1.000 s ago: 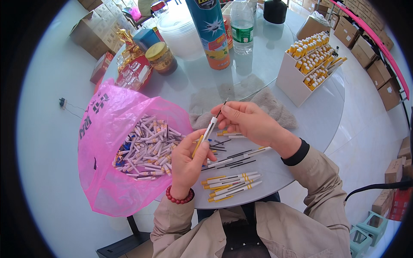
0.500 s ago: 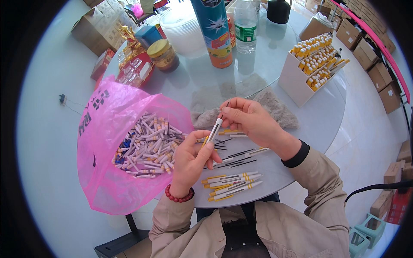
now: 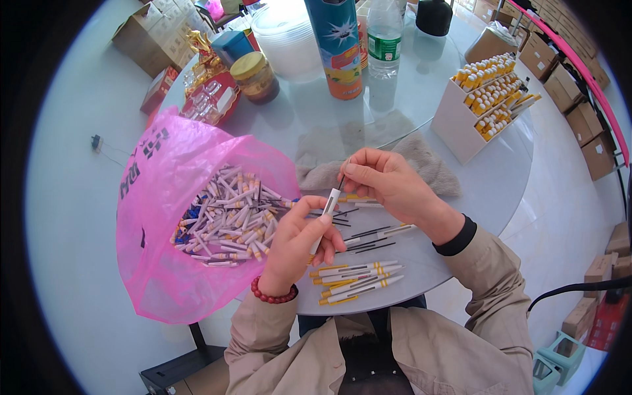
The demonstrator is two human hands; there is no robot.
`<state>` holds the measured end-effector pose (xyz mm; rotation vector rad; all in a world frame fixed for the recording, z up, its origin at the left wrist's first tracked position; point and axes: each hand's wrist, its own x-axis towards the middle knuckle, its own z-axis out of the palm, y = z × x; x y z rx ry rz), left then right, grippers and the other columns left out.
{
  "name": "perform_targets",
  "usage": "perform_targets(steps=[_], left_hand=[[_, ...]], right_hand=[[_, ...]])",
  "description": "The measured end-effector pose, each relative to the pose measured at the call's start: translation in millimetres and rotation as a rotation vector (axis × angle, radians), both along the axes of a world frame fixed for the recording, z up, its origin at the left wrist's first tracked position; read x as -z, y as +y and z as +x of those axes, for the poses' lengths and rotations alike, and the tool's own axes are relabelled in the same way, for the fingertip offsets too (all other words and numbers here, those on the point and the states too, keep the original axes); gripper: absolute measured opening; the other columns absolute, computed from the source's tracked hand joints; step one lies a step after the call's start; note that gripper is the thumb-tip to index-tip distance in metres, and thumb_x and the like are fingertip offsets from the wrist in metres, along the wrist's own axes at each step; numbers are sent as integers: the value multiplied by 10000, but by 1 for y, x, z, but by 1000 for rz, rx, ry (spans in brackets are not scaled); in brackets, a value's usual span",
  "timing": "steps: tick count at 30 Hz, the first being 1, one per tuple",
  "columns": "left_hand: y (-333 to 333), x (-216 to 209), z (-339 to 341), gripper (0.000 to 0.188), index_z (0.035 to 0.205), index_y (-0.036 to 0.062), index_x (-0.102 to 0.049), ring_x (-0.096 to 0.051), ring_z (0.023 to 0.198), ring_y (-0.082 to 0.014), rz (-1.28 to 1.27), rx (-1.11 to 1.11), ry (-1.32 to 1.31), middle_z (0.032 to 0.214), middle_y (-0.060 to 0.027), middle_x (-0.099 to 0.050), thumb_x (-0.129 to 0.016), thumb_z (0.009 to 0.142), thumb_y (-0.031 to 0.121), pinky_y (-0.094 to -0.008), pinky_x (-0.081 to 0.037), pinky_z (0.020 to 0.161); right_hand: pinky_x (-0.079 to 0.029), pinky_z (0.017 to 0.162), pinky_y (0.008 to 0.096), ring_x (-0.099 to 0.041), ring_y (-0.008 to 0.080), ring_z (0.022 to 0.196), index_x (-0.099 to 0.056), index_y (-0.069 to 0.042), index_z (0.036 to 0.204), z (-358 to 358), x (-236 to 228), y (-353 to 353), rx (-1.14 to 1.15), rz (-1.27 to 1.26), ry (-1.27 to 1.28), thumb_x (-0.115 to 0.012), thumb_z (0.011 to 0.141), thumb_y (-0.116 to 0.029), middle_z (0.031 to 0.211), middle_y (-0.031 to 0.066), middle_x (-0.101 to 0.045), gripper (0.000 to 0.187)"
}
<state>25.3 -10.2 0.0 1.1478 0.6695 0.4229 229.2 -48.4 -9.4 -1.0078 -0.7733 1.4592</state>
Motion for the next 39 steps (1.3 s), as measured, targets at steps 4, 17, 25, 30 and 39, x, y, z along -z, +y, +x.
perform_targets(steps=[4, 17, 25, 30, 39], left_hand=[[2, 0, 1, 236, 1137, 27, -457, -484, 411, -98, -94, 23, -40, 667, -129, -607, -402, 980, 194, -183, -307, 344], [-6, -2, 7, 244, 1066, 76, -470, -296, 379, -40, -139, -14, -90, 586, -1, -423, -343, 1030, 280, -178, -251, 331], [-4, 1, 5, 228, 914, 117, -478, -265, 373, -44, -110, -114, -164, 534, 21, -363, -388, 1013, 301, -193, -212, 324], [5, -3, -6, 221, 891, 143, -472, -272, 392, -43, -164, -405, -421, 543, 28, -367, -416, 999, 329, -199, -180, 323], [10, -1, -11, 196, 902, 151, -470, -289, 409, -41, -181, -380, -495, 571, 25, -390, -411, 1000, 310, -196, -175, 331]], right_hand=[[-468, 739, 206, -567, 59, 824, -603, -46, 961, -1, 1, 0, -6, -3, -15, -586, 935, -191, 928, 18, -625, 148], [-454, 744, 222, -553, 65, 814, -608, -29, 945, -12, 2, -3, -126, 80, -89, -600, 914, -141, 910, 7, -618, 116], [-470, 767, 230, -561, 60, 851, -614, 5, 1007, -17, -6, -8, -96, 197, -104, -602, 909, -111, 919, 2, -619, 152], [-472, 685, 230, -575, 69, 828, -647, -10, 940, -7, -8, -6, -48, 244, -497, -634, 879, -77, 910, 6, -622, 91], [-458, 688, 365, -558, 278, 805, -644, -41, 822, -14, 8, -1, -11, 589, -1116, -648, 788, -54, 794, 88, -556, 37]])
